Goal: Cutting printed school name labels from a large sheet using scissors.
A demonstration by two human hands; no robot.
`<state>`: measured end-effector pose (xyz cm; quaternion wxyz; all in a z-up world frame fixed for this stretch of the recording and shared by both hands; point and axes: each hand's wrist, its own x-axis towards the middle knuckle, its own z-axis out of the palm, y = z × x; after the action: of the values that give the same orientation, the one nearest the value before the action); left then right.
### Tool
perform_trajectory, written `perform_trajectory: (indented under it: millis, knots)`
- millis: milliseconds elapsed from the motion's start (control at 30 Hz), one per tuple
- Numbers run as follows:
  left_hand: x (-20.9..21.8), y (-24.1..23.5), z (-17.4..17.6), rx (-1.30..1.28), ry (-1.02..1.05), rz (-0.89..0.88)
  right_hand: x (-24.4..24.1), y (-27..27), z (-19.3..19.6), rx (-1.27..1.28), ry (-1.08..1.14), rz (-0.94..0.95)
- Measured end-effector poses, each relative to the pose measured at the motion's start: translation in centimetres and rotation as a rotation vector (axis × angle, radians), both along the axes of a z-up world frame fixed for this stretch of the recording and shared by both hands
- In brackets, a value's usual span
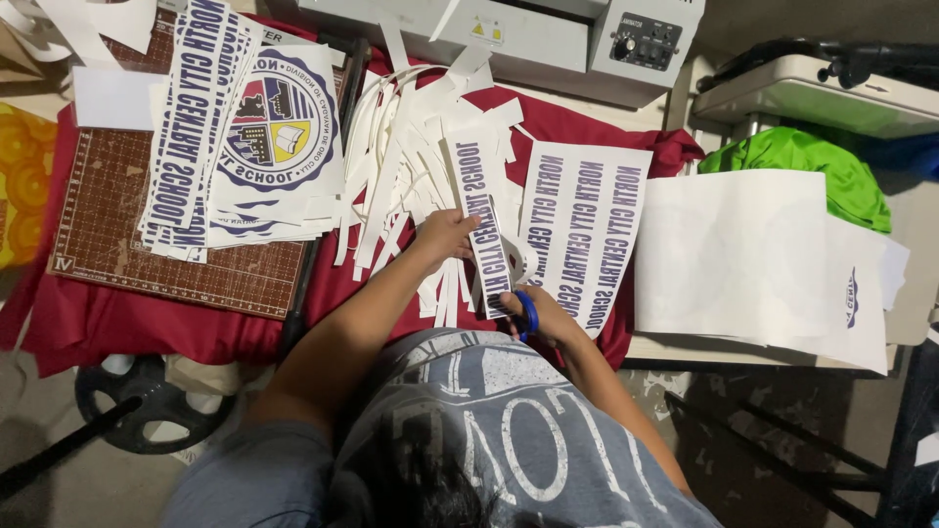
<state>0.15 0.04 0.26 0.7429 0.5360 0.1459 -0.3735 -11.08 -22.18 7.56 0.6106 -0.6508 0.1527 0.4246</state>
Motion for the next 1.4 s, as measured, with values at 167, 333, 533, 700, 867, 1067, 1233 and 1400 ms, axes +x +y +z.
perform_trajectory:
  millis: [167, 333, 533, 700, 867, 1067, 1233, 1400]
  knots:
    - [-0.1, 0.1, -0.3, -0.041, -0.003, -0.010, -0.2, -0.9, -2.0, 0.041, -0.018, 0.023]
    - [-0.4, 0.2, -0.2, -0.073, -0.040, -0.042, 0.9, 0.1, -1.0, 0.106, 0.044, -0.062]
    - [-0.3, 0.5, 0.7, -0.052, -0.015, -0.049, 1.5, 1.5, 0.4, 0.067, 0.038, -0.126]
    - [-0.2, 0.5, 0.4, -0.049, -0.027, -0.062, 1.6, 1.9, 0.8, 0.069, 0.023, -0.128]
    - [-0.2, 0.4, -0.1, -0.054, -0.016, -0.064, 1.4, 1.8, 0.2, -0.011, 0.009, -0.107]
    - [-0.1, 0.5, -0.5, -0.073, -0.020, -0.079, 1.5, 1.3, -0.6, 0.071, -0.012, -0.122]
    - [-0.2, 0.6, -1.0, -0.112, -0.031, -0.096, 2.5, 1.7, 0.1, -0.029, -0.018, -0.091]
    - [-0.3, 0.7, -1.8, -0.113, -0.024, -0.096, 2.4, 2.5, 0.4, -0.053, -0.032, -0.118]
